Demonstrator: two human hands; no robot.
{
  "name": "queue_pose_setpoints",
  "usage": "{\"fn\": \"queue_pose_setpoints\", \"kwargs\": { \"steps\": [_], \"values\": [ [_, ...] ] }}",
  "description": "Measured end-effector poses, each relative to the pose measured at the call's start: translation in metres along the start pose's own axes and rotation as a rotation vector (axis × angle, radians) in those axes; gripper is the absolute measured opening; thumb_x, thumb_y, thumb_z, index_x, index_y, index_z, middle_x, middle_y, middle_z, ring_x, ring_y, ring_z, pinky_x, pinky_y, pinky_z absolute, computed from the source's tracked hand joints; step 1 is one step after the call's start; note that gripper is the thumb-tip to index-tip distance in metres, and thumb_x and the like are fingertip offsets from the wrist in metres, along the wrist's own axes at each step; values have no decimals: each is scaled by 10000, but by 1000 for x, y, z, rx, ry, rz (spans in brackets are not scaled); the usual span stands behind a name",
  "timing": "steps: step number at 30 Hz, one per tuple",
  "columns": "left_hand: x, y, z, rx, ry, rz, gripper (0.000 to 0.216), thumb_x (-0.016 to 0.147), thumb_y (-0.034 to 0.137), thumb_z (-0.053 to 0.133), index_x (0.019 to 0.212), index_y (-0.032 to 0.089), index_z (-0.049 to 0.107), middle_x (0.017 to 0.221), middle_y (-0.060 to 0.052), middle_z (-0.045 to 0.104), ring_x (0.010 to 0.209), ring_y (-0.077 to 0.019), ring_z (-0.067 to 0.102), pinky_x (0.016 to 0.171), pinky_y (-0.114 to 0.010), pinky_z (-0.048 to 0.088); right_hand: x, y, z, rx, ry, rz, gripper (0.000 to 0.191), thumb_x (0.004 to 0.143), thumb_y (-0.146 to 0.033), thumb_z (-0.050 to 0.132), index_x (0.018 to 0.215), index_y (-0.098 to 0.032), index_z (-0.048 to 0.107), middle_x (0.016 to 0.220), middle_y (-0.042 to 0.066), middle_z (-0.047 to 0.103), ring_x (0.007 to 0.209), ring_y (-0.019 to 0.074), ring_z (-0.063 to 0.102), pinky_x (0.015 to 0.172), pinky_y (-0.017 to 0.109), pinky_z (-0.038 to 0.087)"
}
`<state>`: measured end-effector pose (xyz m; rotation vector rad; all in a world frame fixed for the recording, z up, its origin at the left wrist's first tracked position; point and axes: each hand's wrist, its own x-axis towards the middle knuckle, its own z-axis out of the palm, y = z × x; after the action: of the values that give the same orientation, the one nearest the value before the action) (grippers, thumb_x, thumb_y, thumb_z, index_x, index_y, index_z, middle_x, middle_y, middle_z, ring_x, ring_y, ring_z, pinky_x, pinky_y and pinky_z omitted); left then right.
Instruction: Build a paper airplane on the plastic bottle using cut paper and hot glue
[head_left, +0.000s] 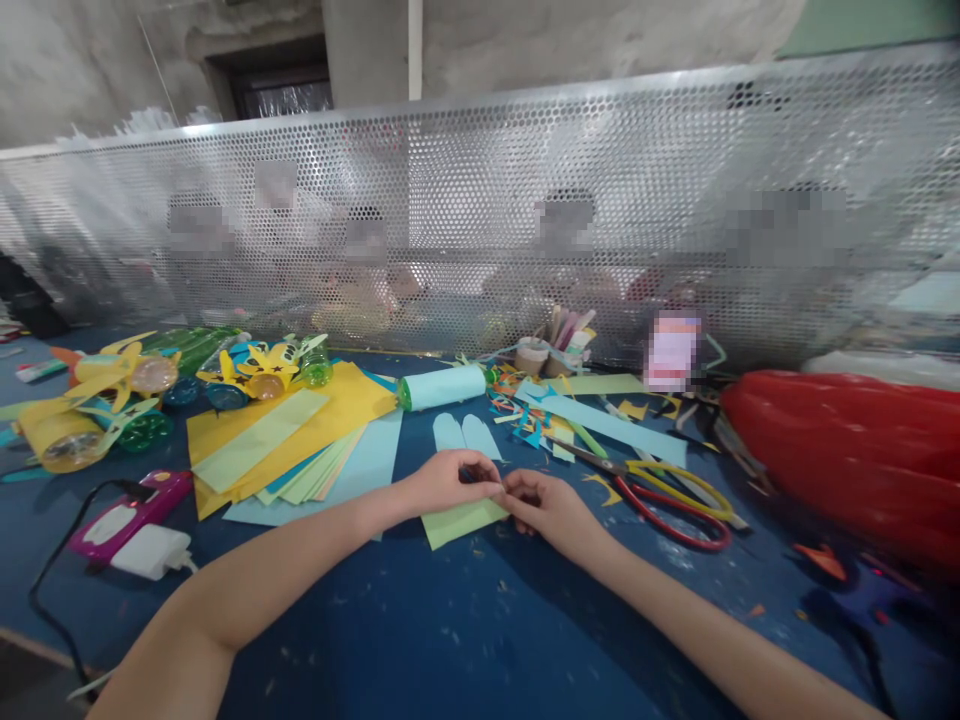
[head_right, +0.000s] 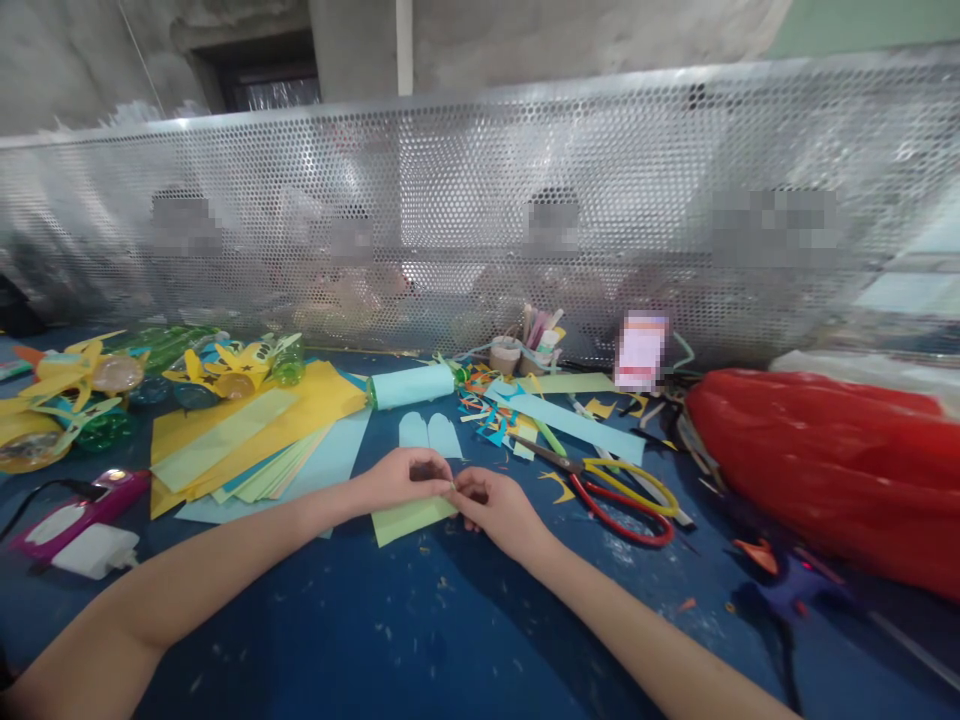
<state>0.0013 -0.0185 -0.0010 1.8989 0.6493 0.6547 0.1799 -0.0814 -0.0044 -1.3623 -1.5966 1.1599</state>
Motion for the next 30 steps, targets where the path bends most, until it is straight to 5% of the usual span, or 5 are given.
{"fn": "queue_pose_setpoints", "kwargs": {
  "steps": [18,30],
  "values": [
    [1,3,-1,5,97,-73,188,763,326,614,787,140,626,751,-23,627,704,-133,560,699,-257,448,2,6,-1,-19,-18,-20,328,791,-521,574,787,-197,524,649,-3,633,476,94,526,462,223,421],
    [0,3,-1,57,54,-22,190,788,320,583,815,138,630,796,-39,642,754,-152,572,742,-275,447,0,3,1,-21,-49,-27,333,804,-516,560,788,-185,536,644,1,633,471,86,511,458,220,402]
  ]
}}
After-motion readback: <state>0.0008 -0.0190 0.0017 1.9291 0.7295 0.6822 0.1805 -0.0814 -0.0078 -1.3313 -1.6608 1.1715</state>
